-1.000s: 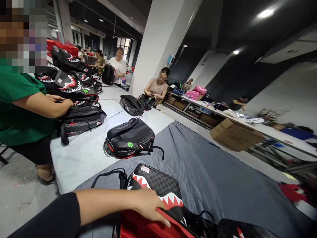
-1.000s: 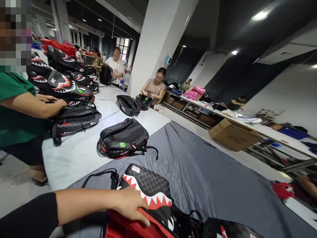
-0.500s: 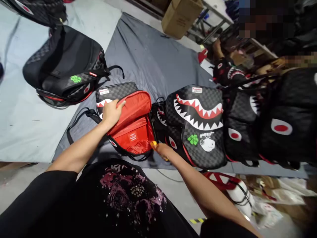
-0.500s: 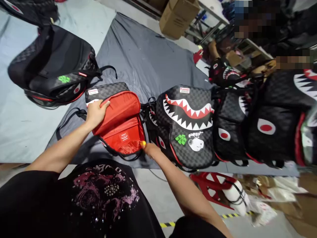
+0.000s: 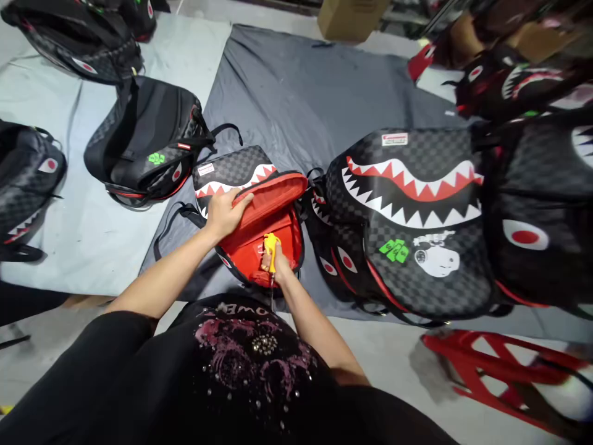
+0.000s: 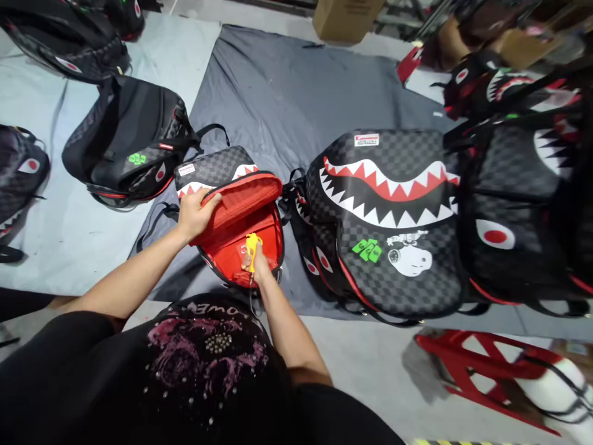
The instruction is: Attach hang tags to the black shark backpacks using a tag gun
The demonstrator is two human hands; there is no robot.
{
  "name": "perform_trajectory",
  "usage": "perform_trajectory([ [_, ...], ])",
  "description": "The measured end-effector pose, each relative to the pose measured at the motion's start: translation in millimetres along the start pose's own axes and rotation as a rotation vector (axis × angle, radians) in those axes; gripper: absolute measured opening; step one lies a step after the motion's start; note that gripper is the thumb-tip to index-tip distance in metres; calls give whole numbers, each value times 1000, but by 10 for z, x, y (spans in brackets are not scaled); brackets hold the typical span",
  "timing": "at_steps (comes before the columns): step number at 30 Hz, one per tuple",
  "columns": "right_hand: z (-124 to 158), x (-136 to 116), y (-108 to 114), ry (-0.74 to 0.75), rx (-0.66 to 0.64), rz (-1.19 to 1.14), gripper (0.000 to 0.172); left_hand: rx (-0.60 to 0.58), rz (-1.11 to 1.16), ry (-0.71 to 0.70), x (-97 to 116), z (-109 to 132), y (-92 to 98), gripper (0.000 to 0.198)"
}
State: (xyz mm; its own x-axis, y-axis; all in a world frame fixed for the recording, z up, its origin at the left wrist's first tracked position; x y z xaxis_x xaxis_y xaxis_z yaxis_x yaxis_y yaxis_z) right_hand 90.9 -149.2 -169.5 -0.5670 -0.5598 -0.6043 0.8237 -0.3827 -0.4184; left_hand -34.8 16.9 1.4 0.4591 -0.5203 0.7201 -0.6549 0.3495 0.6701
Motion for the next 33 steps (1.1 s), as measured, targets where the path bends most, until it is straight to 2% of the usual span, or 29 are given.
perform_trajectory([
  [5,-12,317,-78,109,-67,-118,51,174,15,-6,-159,-141,122,51],
  [12,-24,358,61,144,-64,-174,43,150,-4,-73,-185,-321,89,50],
  [22,-89,303,349,198,163,-213,47,174,-50,-77,-290,-378,140,52],
  [28,-11,386,128,64,-5,-33,44,189,-31,-68,-313,-398,129,51],
  [33,57,337,65,36,-8,130,47,195,-30,-85,-307,-389,119,53],
])
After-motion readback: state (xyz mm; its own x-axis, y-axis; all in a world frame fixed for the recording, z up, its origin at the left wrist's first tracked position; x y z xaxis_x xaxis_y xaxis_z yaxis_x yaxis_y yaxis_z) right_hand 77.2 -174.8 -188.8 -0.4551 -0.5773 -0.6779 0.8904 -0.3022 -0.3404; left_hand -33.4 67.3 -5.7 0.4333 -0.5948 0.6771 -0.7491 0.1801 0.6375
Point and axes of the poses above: each hand's wrist, its own z-axis away from the middle knuckle, its own y-axis out of the back of the hand, x = y × z, the point moved 5 cm from there along -z, towards the middle knuckle, and after that the axes turned 13 degrees about -x, right-handed, at the moved point
